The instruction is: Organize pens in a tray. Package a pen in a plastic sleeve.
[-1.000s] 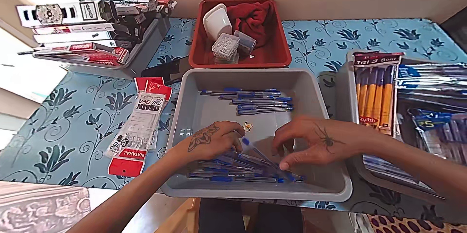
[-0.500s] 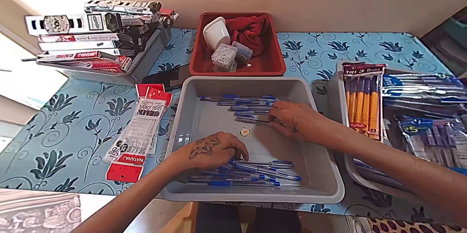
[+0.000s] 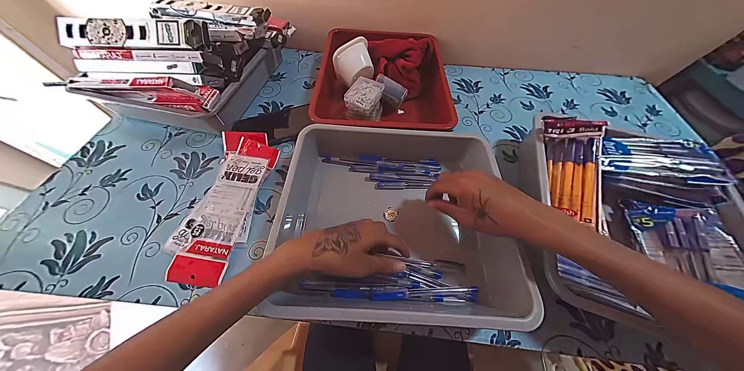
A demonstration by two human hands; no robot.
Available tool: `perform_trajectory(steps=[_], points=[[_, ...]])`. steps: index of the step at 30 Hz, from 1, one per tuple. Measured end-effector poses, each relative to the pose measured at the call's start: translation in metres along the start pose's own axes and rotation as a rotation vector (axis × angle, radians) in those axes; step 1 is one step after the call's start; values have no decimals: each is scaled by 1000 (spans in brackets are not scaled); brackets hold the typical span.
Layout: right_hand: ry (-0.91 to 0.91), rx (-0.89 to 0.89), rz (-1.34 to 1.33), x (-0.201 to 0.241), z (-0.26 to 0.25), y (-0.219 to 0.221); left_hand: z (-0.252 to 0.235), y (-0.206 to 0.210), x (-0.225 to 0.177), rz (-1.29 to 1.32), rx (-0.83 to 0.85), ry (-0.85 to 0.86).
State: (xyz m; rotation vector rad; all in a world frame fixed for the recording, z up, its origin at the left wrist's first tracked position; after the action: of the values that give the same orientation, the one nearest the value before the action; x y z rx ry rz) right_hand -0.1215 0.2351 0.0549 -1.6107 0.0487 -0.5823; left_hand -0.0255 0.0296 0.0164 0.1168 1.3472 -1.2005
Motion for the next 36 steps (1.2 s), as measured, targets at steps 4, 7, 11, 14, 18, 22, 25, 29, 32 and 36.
perform_trajectory(steps=[4, 7, 11, 14, 18, 22, 25, 29, 32, 36], points=[[74, -21, 163, -19, -2, 7, -1, 6, -3, -124, 26, 43], [122, 39, 194, -21, -3, 9, -3, 5, -3, -143, 52, 38], [170, 41, 235, -20, -2, 11, -2, 3, -3, -137, 57, 58], [174, 13, 252, -22, -2, 12, 0, 4, -2, -138, 60, 80], [212, 65, 242, -24, -2, 13, 1, 5, -1, -150, 51, 97], [161, -23, 18, -23, -1, 2, 2, -1, -1, -37, 52, 42], [130, -39, -171, -5, 0, -20, 2, -8, 0, 172, 7, -200], [-119, 171, -394, 22, 7, -27, -2, -11, 5, 584, -62, -363], [-127, 315, -368, 32, 8, -16, -3, -10, 4, 637, -66, -395], [65, 129, -108, 9, -3, -7, -3, -11, 0, 455, 4, -323]])
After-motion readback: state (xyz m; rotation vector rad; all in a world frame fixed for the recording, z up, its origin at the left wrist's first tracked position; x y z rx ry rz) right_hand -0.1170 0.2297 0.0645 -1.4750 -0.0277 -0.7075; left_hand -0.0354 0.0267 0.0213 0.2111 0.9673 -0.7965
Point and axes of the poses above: each hand's wrist, its own z-axis away from the middle knuckle, its own y-axis out of the palm, x = y × z, the point moved 3 cm from there along -z, towards the middle knuckle, and after that the axes turned 4 degrees about -y, right-handed, at the moved point
